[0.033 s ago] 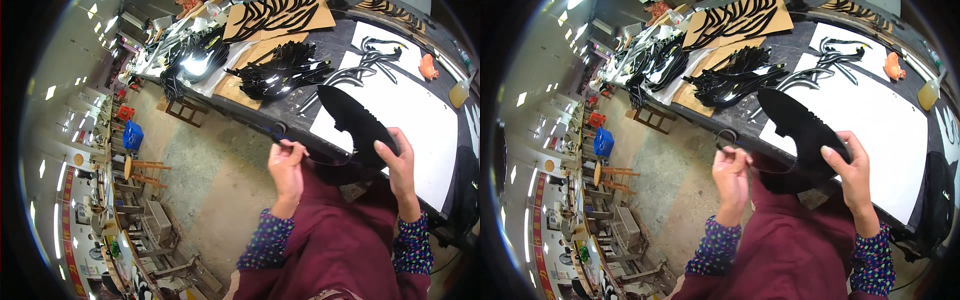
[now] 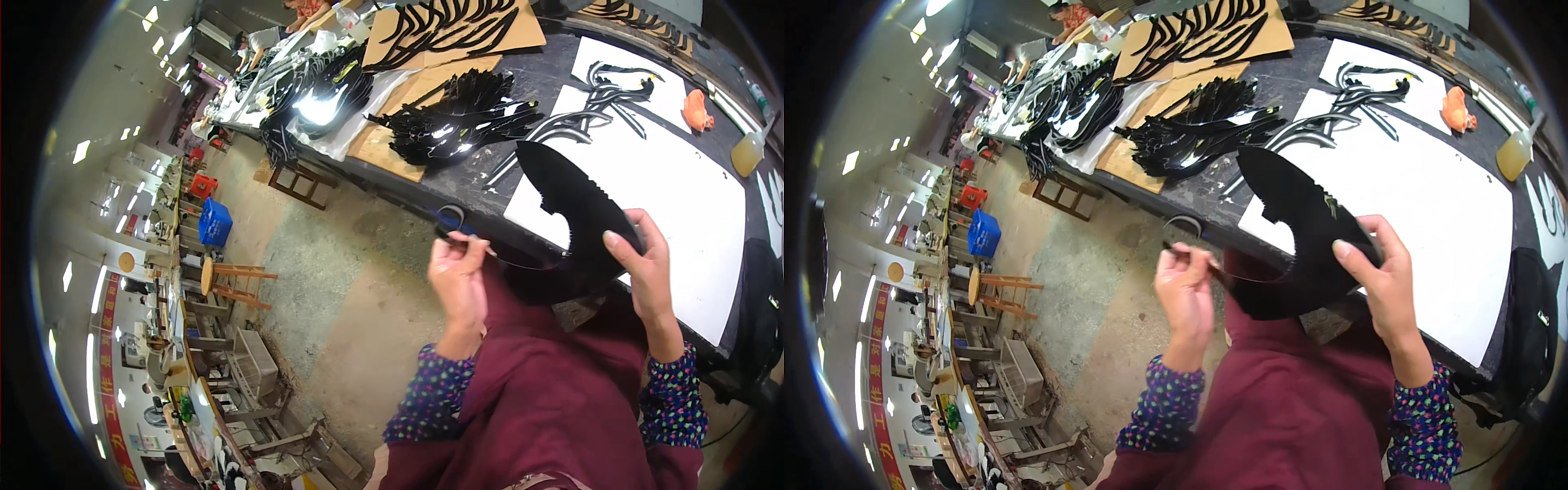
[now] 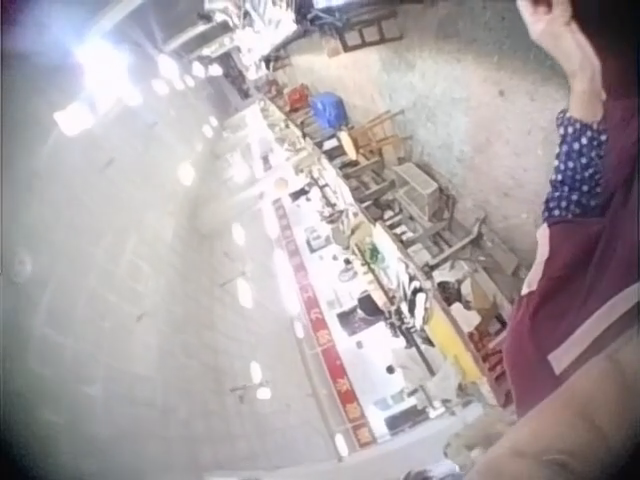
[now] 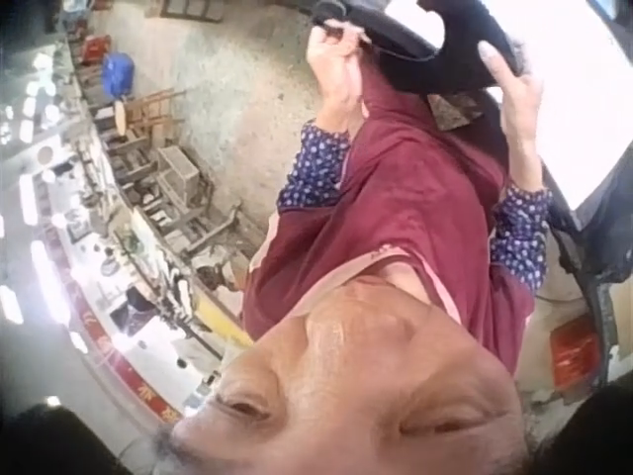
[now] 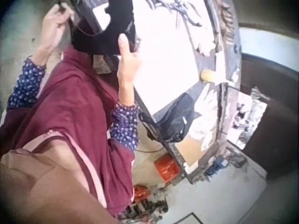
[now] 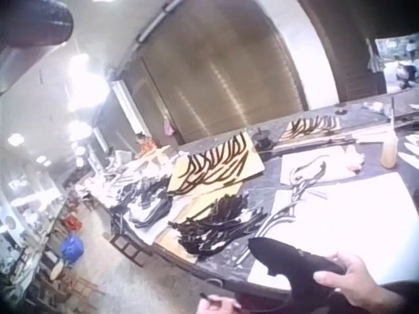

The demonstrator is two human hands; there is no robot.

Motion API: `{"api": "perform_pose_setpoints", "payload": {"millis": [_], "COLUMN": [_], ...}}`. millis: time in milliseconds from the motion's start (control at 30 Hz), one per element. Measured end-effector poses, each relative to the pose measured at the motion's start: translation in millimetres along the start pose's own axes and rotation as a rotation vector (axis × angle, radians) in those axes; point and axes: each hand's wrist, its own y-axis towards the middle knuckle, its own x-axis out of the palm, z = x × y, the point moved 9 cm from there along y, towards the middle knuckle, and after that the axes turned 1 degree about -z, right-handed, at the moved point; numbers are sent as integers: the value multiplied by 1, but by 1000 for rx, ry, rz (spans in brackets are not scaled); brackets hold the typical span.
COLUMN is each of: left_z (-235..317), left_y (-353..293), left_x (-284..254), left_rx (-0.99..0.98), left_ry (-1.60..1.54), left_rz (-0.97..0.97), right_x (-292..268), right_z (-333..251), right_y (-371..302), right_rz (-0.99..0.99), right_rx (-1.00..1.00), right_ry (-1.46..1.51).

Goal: Assembling shoe upper components by manually attaching reinforcement strips.

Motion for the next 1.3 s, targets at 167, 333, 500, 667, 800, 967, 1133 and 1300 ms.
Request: {"api": "perform_pose_setpoints", "payload": {"millis": [167,333,500,667,800,967,1133,1300], "left_z": [83,179,189,95,38,46,82,210], "left_y": [47,151,230,171,122,70,188,415], "left_x": [-2,102,121,106,56,107,121,118], "left_rx": [147,335,58,-584,-700,-741,-447,1], "left_ry": [289,511,401,-68,-109,-295,41,144], "left_rz": [-16,-267,-390,-436,-92,-405,-312,-242], "right_x": [55,104,140,110,99,127,141,125], "right_z": [15,-14,-29,-69,-55,-37,-28,-28], "right_y": [33,93,130,124,124,100,122,111], "right_rz": [-196,-130,-178,-136,-106,-173,-206,-233], "right_rx": [130,37,54,-26,57,218,267,244], "right_ry": [1,209,433,356,325,380,419,261]}}
